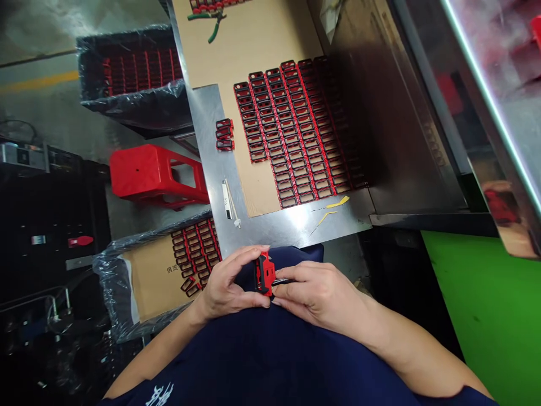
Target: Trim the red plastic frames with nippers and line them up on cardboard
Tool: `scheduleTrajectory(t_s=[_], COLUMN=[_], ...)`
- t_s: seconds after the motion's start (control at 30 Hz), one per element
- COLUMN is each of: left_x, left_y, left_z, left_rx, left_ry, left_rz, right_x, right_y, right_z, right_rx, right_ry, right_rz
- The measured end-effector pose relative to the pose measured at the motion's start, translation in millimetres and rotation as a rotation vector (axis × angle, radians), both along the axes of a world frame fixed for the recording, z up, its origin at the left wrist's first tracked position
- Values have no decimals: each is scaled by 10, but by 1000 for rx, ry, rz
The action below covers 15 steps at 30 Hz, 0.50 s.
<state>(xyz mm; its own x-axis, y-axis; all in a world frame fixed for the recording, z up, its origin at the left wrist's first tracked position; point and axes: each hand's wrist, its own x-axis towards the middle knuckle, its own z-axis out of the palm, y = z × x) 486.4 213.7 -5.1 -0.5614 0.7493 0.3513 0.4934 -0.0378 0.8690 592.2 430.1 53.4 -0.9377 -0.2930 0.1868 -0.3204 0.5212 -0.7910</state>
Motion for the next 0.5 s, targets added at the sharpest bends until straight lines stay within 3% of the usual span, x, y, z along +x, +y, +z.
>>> scheduleTrajectory(t_s=[0.5], left_x=[27], left_y=[-23], left_z=[-2], left_rx=[-10], left_ry=[-34], left_rz=[51], right_x=[5], right_y=[-78], right_z=[49], right_rx=[102], right_ry=[99], right_rz=[-6])
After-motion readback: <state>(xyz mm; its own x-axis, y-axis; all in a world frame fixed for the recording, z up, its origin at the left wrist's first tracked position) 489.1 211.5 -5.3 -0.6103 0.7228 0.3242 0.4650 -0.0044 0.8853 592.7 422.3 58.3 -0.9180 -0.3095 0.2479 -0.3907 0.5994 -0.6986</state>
